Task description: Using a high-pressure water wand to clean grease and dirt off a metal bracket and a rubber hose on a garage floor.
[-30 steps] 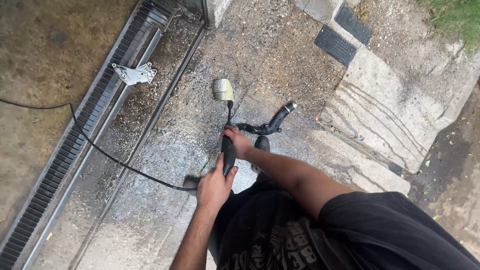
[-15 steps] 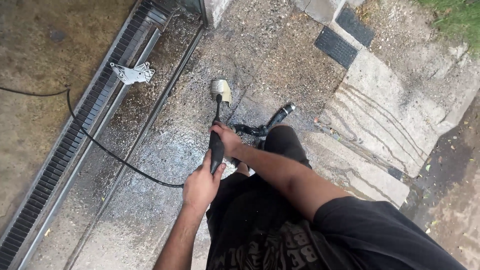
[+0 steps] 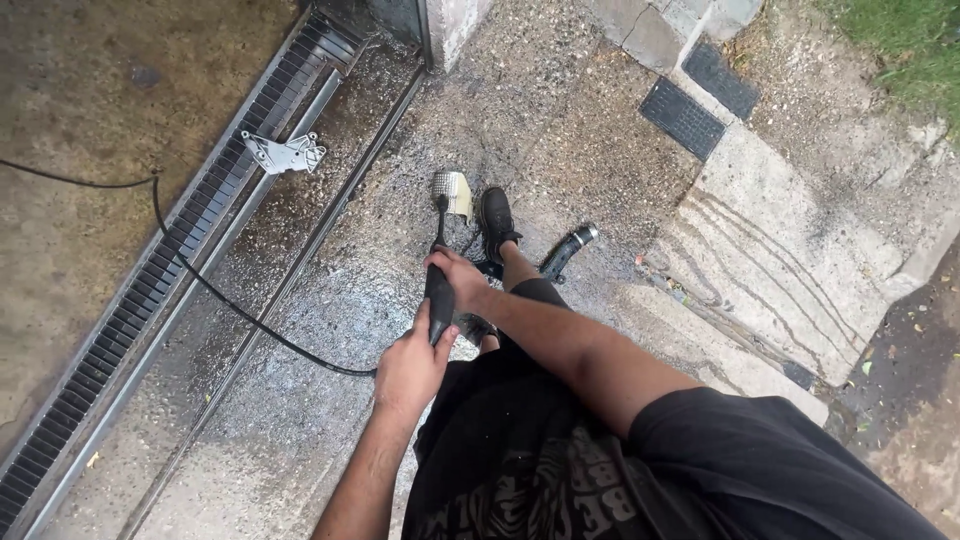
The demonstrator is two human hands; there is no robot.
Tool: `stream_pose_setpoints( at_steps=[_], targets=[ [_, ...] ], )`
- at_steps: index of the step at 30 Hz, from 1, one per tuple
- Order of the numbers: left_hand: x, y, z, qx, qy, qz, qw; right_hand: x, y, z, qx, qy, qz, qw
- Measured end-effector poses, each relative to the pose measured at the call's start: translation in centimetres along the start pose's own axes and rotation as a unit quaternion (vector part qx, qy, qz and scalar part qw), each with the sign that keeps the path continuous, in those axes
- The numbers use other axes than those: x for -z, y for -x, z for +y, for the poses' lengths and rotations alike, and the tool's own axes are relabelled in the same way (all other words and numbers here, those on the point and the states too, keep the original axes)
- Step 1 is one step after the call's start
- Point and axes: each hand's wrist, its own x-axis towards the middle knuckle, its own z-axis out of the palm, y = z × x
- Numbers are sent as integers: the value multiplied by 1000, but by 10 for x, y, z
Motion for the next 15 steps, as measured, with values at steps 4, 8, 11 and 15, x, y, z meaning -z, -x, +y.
stream_pose_setpoints(
  at_steps=[4,8,11,15],
  targets=[
    [0,-7,10,8,-10,12,1000,1,-13,16,27,7,8,1000],
    [-2,-20,8,24,3,14,1000,9,-11,8,25,-26,6,999],
    [0,-29,12,19,18,1,1000,9,-16,21,11,-20,7,1000],
    [1,-41,21,11,13,12,1000,16,-19,33,2,-31,3,1000]
  ],
)
